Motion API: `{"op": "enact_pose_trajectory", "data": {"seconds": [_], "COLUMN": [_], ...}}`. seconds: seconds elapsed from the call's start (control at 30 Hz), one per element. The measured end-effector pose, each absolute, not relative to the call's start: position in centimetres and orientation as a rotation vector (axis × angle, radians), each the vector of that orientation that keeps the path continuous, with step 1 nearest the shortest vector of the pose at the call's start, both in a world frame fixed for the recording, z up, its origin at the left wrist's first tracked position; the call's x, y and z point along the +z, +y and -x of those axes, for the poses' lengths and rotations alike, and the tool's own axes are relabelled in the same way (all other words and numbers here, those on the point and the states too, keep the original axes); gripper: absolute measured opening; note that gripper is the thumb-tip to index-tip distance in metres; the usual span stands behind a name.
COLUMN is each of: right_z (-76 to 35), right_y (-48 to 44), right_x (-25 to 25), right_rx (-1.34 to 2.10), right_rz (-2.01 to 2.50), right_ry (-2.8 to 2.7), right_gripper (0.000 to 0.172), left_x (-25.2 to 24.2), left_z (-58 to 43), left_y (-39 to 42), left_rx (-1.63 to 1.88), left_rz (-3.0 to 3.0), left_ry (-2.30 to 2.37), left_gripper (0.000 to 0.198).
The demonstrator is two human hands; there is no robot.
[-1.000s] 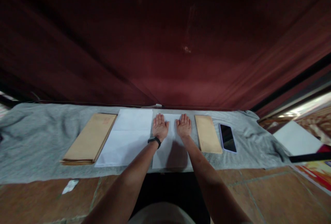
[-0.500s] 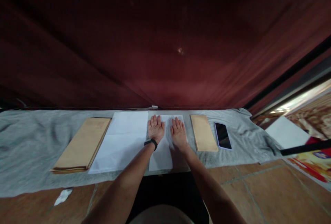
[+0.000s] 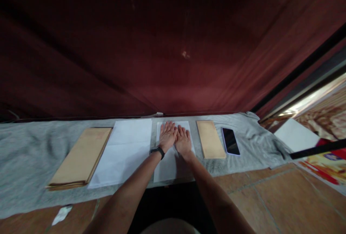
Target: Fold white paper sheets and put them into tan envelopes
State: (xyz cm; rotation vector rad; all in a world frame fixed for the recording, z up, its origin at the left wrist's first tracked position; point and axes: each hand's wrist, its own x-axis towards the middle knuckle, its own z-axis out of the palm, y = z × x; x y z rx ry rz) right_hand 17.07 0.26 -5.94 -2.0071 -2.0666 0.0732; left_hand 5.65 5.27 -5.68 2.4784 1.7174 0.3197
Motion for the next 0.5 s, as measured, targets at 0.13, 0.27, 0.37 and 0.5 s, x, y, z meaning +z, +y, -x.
{"op": "enact_pose_trajectory", "data": {"seconds": [0.13,0.27,0.37,0.5], "right_z": [-17.1,-17.2,-17.3,-17.5], "right_y": [0.4,0.8,1.3,1.8], "right_x": [-5.8,-6.2,-6.5,-6.7], "right_rx": [0.087,0.05,0.032,0.002], "right_rz": [2.014,2.048,2.072,2.104], "right_ry": [-2.091,-1.983,-1.901,-1.789], "right_gripper": [0.053,0.052,0.052,0.055], "left_x": [-6.1,-6.4,-6.5,-6.5], "left_z": [-6.3,-5.0,-3.8,-3.0], "left_y": [5.3,5.5,5.3,4.6], "left_rx": [0.319,0.315,0.332,0.41], "left_rz": [-2.471,-2.43,-2.412,-2.384], "left_ry": [1.696,1.799,1.889,1.991], "left_gripper": [0.058,0.059,0.06,0.061]}}
